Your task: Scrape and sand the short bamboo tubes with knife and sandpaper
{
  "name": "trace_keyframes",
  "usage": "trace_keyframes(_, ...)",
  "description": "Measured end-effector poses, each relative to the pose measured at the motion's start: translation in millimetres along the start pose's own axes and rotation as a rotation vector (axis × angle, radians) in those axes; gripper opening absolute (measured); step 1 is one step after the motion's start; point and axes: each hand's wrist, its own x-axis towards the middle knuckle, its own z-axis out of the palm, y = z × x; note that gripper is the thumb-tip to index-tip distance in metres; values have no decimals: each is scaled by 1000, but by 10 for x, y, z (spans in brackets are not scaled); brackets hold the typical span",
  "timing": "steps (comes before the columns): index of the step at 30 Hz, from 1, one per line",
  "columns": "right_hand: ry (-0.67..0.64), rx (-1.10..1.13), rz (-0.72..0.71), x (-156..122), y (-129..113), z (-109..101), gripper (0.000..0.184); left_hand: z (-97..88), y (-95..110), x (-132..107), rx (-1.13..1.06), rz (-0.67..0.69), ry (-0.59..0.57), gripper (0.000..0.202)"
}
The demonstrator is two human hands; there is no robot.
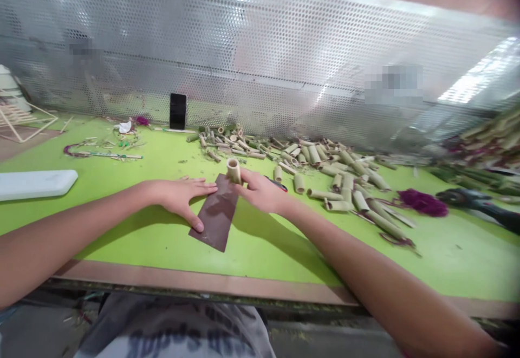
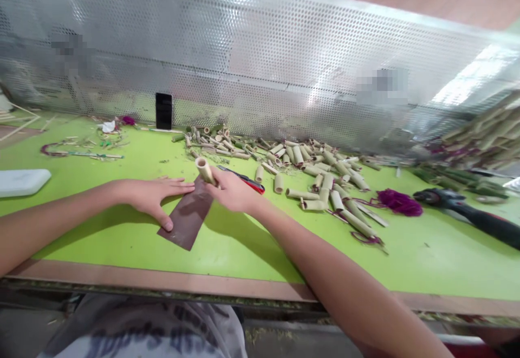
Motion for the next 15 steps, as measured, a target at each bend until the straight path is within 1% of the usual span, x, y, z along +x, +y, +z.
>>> trace_keyframes(1, 27, -23, 42, -4, 43, -45, 20, -5, 9, -3, -5, 2, -5, 125)
trace_keyframes(3, 39, -37, 122, -6, 116, -115, 20, -13, 24, -7, -14, 9, -4, 125)
trace_keyframes(4, 35, -27, 151, -6, 138, -133, 24, -14, 29, -6, -17, 14, 0, 125)
trace_keyframes(7, -12, 1, 188, -10, 144, -112, 51, -5, 26, 7, -25, 20, 13, 126)
trace_keyframes(9, -66, 8, 188, -18, 118, -69, 56, 5, 16, 18, -26, 11, 18, 125)
trace_keyframes(11, -104, 21, 153, -24, 92, -38, 50, 11, 8, 27, -21, 9, 23, 124)
trace_keyframes(15, -46, 57, 46, -27, 65, -51, 34, 3, 14, 29, -15, 34, 22, 124)
